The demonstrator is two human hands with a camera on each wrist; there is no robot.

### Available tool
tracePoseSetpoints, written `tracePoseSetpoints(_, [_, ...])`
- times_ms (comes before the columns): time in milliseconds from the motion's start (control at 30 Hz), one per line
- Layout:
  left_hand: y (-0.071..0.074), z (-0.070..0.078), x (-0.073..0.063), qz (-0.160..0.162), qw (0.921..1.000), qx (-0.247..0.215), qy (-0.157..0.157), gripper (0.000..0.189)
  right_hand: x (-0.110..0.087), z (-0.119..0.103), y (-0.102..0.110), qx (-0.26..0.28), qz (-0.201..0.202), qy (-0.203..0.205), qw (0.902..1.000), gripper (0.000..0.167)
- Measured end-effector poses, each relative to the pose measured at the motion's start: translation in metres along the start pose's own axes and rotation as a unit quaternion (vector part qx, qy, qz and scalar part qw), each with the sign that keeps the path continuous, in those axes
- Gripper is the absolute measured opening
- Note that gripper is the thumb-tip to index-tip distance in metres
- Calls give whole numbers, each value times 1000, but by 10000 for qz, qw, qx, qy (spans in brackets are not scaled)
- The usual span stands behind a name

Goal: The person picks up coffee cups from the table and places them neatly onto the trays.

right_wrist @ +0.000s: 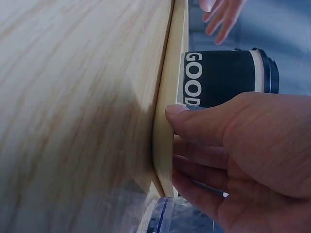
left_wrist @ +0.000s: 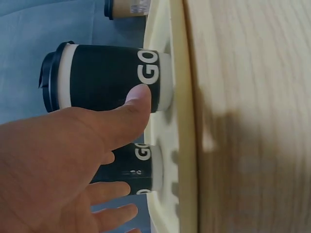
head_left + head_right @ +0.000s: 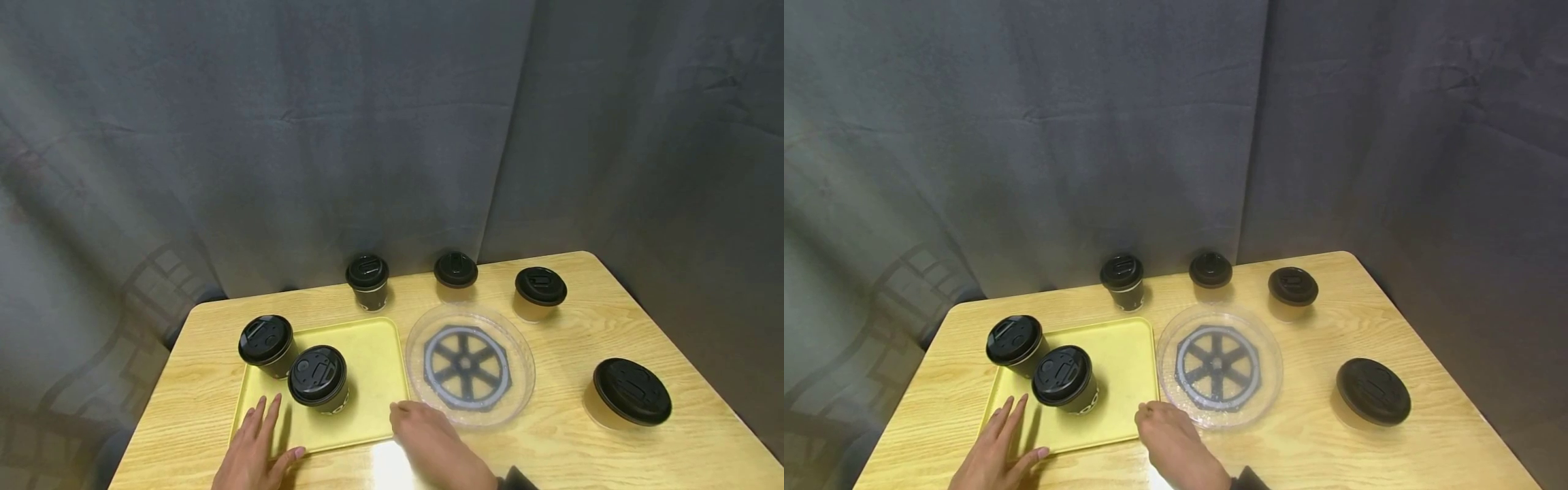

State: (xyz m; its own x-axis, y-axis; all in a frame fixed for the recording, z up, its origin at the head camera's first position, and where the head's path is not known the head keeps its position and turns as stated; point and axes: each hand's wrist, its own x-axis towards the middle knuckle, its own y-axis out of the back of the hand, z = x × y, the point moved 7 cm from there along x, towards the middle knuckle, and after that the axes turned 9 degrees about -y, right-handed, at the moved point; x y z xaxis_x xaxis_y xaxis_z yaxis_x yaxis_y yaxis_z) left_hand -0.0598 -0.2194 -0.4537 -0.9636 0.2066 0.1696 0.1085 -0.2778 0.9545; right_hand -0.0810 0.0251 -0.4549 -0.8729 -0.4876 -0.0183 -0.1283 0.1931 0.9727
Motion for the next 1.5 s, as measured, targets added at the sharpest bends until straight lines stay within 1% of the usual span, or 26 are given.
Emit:
tracePoseSetpoints(100, [-4, -3, -1, -54, 10000, -19, 57, 82, -1, 1, 0, 37, -89, -37, 9999, 39])
tracePoseSetpoints(233, [-9, -6, -2, -257, 9996, -53, 114, 71, -2, 2, -1, 83, -227, -100, 9997, 43])
tracePoseSetpoints(333, [-15, -9, -2, -576, 9980, -176, 185, 64, -2, 2, -1, 106, -266, -122, 9995, 43])
tracePoseSetpoints(467, [-22, -12, -3, -864, 9950, -397, 317, 57, -1, 2, -1, 145, -239, -114, 9995, 43])
tracePoseSetpoints(600, [-25, -14, -5, -929, 9940, -430, 384, 57, -1, 0, 0, 112, -97, -15, 9999, 39])
tracePoseSetpoints(867, [-26, -14, -5, -888, 9944, -370, 445, 56, 0, -1, 0, 21, 92, 123, 9999, 38])
tracePoseSetpoints(967, [-26, -14, -5, -937, 9939, -355, 466, 55, -1, -2, 1, -43, 140, 173, 9997, 41])
tracePoseSetpoints(1100, [-29, -14, -5, -1095, 9921, -355, 489, 54, -3, -2, 0, -152, 139, 234, 9995, 45])
tracePoseSetpoints(1167, [-30, -14, -5, -1162, 9912, -377, 510, 55, -3, -1, 0, -232, 184, 347, 9990, 44])
tracePoseSetpoints(1233, [-31, -14, -4, -1203, 9906, -385, 530, 56, -3, 0, 2, -150, 293, 464, 9984, 32])
tracePoseSetpoints(1333, [-31, -14, -4, -1234, 9900, -391, 565, 57, 1, 2, 10, 198, 488, 611, 9967, 8])
tracePoseSetpoints(1367, [-31, -14, -4, -1234, 9899, -380, 578, 58, 3, 3, 14, 343, 558, 625, 9959, 8])
tracePoseSetpoints(1400, [-30, -14, -4, -1231, 9900, -362, 584, 58, 6, 3, 18, 533, 586, 621, 9949, 14])
tracePoseSetpoints(1500, [-30, -15, -4, -1251, 9895, -355, 623, 59, 15, 4, 29, 796, 631, 558, 9933, 21])
